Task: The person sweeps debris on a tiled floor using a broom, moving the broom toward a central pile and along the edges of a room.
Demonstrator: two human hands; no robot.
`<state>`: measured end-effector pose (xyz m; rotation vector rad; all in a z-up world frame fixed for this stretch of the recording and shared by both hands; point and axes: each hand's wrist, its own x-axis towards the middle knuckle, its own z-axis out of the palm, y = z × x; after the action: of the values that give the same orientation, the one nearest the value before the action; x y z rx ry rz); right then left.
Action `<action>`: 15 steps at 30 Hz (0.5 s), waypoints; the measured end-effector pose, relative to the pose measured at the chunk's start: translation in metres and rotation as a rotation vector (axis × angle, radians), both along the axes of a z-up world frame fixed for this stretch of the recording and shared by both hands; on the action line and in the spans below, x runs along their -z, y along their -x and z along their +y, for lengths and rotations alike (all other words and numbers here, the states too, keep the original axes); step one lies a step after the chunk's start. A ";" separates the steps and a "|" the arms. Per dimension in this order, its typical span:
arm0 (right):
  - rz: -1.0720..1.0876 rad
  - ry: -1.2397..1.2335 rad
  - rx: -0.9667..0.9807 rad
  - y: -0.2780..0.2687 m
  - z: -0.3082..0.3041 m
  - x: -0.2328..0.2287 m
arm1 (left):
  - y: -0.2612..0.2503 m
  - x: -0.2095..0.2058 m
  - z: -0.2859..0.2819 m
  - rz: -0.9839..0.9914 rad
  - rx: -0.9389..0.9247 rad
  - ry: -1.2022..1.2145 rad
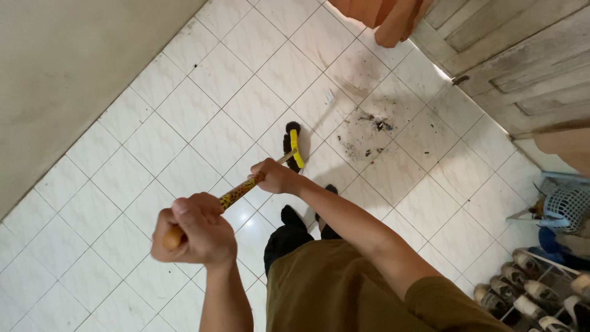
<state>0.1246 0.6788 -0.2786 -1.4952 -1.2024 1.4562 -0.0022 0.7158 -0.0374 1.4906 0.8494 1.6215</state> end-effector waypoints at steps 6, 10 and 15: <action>-0.070 -0.165 0.017 -0.016 0.000 -0.037 | 0.006 -0.035 -0.010 -0.106 -0.033 0.103; -0.109 -0.181 0.080 -0.012 0.010 -0.051 | 0.006 -0.069 -0.045 0.019 -0.082 0.214; -0.041 -0.300 0.156 -0.018 0.028 -0.030 | -0.039 -0.075 -0.052 0.328 0.301 -0.020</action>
<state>0.1423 0.7065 -0.2489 -1.3831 -1.2378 1.0941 0.0368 0.6641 0.0377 1.8316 0.7394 1.1882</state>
